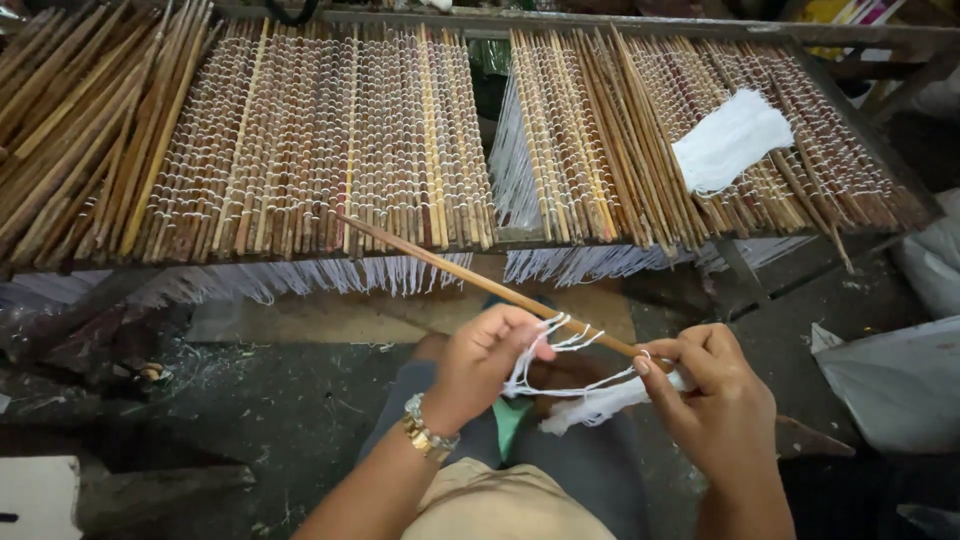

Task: Wrapping and tying white thread around wooden sticks to assemble a woven mat on a production frame.

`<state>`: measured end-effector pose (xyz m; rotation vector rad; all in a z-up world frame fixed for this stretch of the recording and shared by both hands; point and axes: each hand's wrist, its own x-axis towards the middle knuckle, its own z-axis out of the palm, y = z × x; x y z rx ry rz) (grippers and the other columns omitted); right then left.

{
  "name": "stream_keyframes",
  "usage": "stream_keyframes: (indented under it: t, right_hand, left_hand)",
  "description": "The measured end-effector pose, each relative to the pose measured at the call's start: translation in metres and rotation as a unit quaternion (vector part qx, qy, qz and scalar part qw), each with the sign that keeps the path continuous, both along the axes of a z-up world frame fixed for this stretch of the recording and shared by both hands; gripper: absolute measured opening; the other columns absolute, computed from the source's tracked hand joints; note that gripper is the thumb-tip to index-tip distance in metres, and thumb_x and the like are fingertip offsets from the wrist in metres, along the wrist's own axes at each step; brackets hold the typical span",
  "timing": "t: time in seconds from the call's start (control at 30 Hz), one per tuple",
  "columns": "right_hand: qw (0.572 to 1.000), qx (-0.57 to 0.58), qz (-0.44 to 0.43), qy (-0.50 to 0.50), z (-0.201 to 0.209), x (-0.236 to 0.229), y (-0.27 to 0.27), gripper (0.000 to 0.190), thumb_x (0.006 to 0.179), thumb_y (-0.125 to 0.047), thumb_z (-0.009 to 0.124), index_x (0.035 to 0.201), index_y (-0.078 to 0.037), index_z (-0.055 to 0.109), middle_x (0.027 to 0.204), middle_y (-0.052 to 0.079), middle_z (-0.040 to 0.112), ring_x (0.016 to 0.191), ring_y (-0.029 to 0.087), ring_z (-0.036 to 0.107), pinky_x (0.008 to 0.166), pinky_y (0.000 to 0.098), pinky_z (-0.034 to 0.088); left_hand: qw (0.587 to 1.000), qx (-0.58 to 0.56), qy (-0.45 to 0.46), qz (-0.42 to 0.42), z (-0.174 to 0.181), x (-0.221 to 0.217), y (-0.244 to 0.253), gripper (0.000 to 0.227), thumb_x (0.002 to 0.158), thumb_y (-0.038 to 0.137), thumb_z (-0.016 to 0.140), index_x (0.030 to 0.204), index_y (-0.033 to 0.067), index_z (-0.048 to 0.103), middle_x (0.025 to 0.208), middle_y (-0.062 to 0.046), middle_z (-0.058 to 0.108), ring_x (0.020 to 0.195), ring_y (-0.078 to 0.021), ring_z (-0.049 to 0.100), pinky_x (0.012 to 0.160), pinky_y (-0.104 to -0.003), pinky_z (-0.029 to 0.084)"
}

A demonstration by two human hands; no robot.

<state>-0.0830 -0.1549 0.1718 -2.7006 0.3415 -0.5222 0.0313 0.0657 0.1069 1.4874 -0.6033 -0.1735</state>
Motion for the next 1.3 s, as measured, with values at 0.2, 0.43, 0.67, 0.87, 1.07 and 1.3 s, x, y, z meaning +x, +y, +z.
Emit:
stream_keyframes:
  t: [0.2,0.43,0.67,0.87,1.07,1.3]
  right_hand:
    - [0.999,0.028,0.019,0.003,-0.002,0.002,0.001,0.019,0.091,-0.041,0.069,0.096,-0.026,0.08,0.095,-0.01,0.059,0.062,0.008,0.054,0.052,0.0287,0.04]
    - [0.985,0.081,0.15,0.04,0.005,0.013,0.017,0.031,0.101,-0.037,0.05,0.102,-0.013,0.069,0.095,0.002,0.066,0.086,0.018,0.068,0.074,0.031,0.048]
    - [0.999,-0.04,0.012,0.011,-0.03,0.018,0.008,0.024,0.091,-0.044,0.068,0.104,-0.026,0.074,0.106,0.003,0.06,0.091,0.024,0.068,0.072,0.0428,0.053]
    - [1.0,-0.009,0.001,0.022,-0.016,0.009,-0.016,0.015,0.094,-0.036,0.072,0.099,-0.024,0.08,0.094,-0.001,0.06,0.068,0.018,0.063,0.066,0.0351,0.047]
    - [0.994,-0.065,-0.077,0.044,-0.025,0.013,-0.026,0.022,0.096,-0.044,0.075,0.105,-0.025,0.082,0.11,0.003,0.06,0.073,0.022,0.064,0.066,0.0391,0.047]
    - [0.981,-0.168,-0.072,0.059,-0.01,0.015,-0.053,0.021,0.092,-0.046,0.079,0.11,-0.034,0.08,0.106,-0.001,0.061,0.078,0.019,0.064,0.072,0.0362,0.05]
  left_hand:
    - [0.977,-0.135,0.157,-0.058,-0.035,0.004,-0.015,0.035,0.104,0.036,0.052,0.123,0.0084,0.063,0.12,-0.007,0.072,0.114,-0.0168,0.068,0.102,-0.031,0.053]
    - [0.79,-0.483,0.336,-0.171,-0.025,-0.009,-0.047,0.03,0.104,0.019,0.049,0.076,0.0089,0.049,0.071,-0.007,0.051,0.074,-0.0254,0.06,0.09,-0.056,0.051]
    - [0.652,-0.578,0.49,0.027,0.002,0.011,-0.033,0.024,0.091,0.025,0.061,0.068,0.0197,0.054,0.051,0.004,0.041,0.046,-0.0132,0.043,0.048,-0.033,0.039]
    - [0.632,-0.686,0.357,-0.043,-0.003,0.036,0.009,0.017,0.103,0.032,0.056,0.093,0.0185,0.058,0.065,0.006,0.043,0.054,-0.0093,0.04,0.051,-0.025,0.033]
    - [0.683,-0.64,0.346,-0.061,-0.007,0.014,-0.014,0.028,0.106,0.031,0.052,0.082,0.0173,0.059,0.063,0.007,0.048,0.055,-0.0055,0.046,0.052,-0.019,0.04]
    - [0.664,-0.654,0.36,-0.036,-0.011,0.031,0.0,0.025,0.106,0.028,0.052,0.084,0.0205,0.06,0.062,0.008,0.044,0.054,-0.0055,0.042,0.049,-0.018,0.034]
